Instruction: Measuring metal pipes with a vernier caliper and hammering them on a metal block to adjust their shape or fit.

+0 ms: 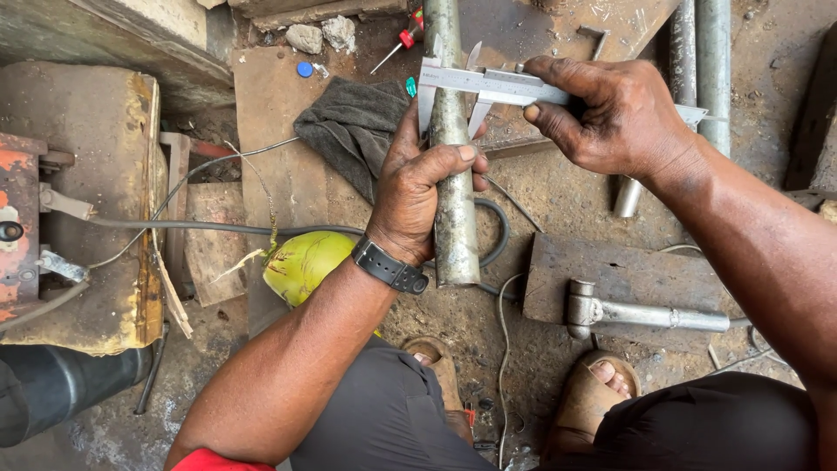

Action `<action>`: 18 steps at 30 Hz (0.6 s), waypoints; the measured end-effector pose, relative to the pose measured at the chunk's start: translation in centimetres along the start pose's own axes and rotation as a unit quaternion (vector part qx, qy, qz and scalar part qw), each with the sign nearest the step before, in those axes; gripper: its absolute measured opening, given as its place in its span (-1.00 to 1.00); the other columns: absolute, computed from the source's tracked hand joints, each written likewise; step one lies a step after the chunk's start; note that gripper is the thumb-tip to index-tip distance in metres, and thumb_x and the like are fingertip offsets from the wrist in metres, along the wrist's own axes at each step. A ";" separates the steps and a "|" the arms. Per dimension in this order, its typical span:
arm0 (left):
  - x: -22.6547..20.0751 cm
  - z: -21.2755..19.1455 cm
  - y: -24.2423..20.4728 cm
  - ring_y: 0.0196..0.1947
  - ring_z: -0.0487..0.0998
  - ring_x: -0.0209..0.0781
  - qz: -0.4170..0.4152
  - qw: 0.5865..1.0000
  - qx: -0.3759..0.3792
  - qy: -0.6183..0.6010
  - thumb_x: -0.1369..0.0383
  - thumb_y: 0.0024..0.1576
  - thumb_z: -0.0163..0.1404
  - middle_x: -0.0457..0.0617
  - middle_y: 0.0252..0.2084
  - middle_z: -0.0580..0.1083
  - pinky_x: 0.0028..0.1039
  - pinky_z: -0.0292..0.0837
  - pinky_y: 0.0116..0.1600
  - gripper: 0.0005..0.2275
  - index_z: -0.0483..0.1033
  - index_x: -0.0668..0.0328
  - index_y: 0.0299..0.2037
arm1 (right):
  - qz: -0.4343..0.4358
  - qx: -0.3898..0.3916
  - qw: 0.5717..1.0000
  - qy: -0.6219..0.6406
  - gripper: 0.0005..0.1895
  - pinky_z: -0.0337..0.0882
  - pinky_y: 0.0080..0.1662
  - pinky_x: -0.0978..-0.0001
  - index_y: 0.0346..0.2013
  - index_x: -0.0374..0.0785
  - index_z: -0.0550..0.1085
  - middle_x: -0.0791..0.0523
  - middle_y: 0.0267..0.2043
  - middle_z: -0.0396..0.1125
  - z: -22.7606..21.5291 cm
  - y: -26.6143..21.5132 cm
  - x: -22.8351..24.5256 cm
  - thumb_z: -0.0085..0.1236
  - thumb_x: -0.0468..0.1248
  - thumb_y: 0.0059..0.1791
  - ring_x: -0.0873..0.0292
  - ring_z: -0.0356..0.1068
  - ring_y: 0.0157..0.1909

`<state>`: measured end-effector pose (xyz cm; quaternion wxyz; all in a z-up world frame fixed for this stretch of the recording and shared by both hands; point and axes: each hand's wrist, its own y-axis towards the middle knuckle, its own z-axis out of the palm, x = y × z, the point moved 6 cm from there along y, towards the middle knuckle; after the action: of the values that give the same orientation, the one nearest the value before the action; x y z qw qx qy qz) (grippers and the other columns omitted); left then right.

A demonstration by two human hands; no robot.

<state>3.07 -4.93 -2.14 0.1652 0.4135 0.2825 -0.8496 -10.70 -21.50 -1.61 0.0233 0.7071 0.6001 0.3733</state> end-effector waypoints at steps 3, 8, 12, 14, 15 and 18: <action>0.3 -0.3 0.1 -0.41 0.59 -0.18 -0.001 1.000 0.001 -0.002 0.52 -0.04 0.13 0.32 -0.01 0.55 -0.45 0.60 -0.38 -0.45 0.37 0.16 0.23 | 0.004 0.005 1.000 -0.011 -0.58 0.41 -0.29 0.16 0.28 -0.38 0.58 -0.07 -0.34 0.49 0.1 0.0 -0.1 0.37 -0.25 0.16 -0.07 0.48 -0.38; 0.3 -0.5 0.3 -0.42 0.59 -0.18 0.000 1.000 0.001 -0.003 0.52 -0.03 0.12 0.30 -0.03 0.55 -0.46 0.58 -0.39 -0.48 0.39 0.17 0.21 | 0.007 0.011 1.000 -0.015 -0.58 0.39 -0.32 0.15 0.28 -0.37 0.59 -0.05 -0.40 0.46 0.3 0.1 -0.1 0.35 -0.22 0.17 -0.08 0.44 -0.43; 0.2 -0.5 0.3 -0.41 0.59 -0.16 0.011 1.000 0.012 -0.003 0.51 -0.04 0.12 0.33 -0.01 0.54 -0.44 0.59 -0.38 -0.46 0.37 0.19 0.22 | -0.011 0.001 0.999 -0.044 -0.57 0.43 -0.27 0.14 0.28 -0.35 0.59 -0.06 -0.31 0.51 0.0 0.2 0.2 0.38 -0.23 0.15 -0.09 0.49 -0.35; 0.1 -0.4 0.3 -0.40 0.60 -0.16 0.015 1.000 0.016 -0.001 0.50 -0.04 0.12 0.34 0.00 0.54 -0.44 0.59 -0.36 -0.46 0.37 0.20 0.24 | -0.014 -0.001 0.999 -0.043 -0.57 0.45 -0.26 0.14 0.28 -0.37 0.59 -0.06 -0.26 0.53 -0.2 0.3 0.4 0.38 -0.25 0.15 -0.09 0.51 -0.31; 0.0 -0.4 0.3 -0.40 0.60 -0.15 0.018 1.000 0.019 0.001 0.49 -0.04 0.12 0.34 0.00 0.54 -0.43 0.59 -0.37 -0.45 0.35 0.20 0.24 | -0.016 -0.001 0.999 -0.041 -0.57 0.44 -0.26 0.13 0.29 -0.39 0.59 -0.07 -0.28 0.52 -0.3 0.4 0.5 0.38 -0.26 0.15 -0.11 0.50 -0.32; -0.1 -0.4 0.4 -0.39 0.60 -0.14 0.021 0.999 0.024 0.001 0.49 -0.05 0.13 0.34 0.00 0.53 -0.42 0.60 -0.37 -0.44 0.34 0.21 0.25 | -0.019 0.000 0.999 -0.042 -0.57 0.43 -0.25 0.11 0.29 -0.40 0.58 -0.08 -0.29 0.51 -0.4 0.5 0.5 0.38 -0.27 0.16 -0.13 0.49 -0.32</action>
<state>3.53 -4.98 -2.42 0.1725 0.4241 0.2536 -0.8521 -10.52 -21.34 -0.89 0.0555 0.7105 0.6123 0.3424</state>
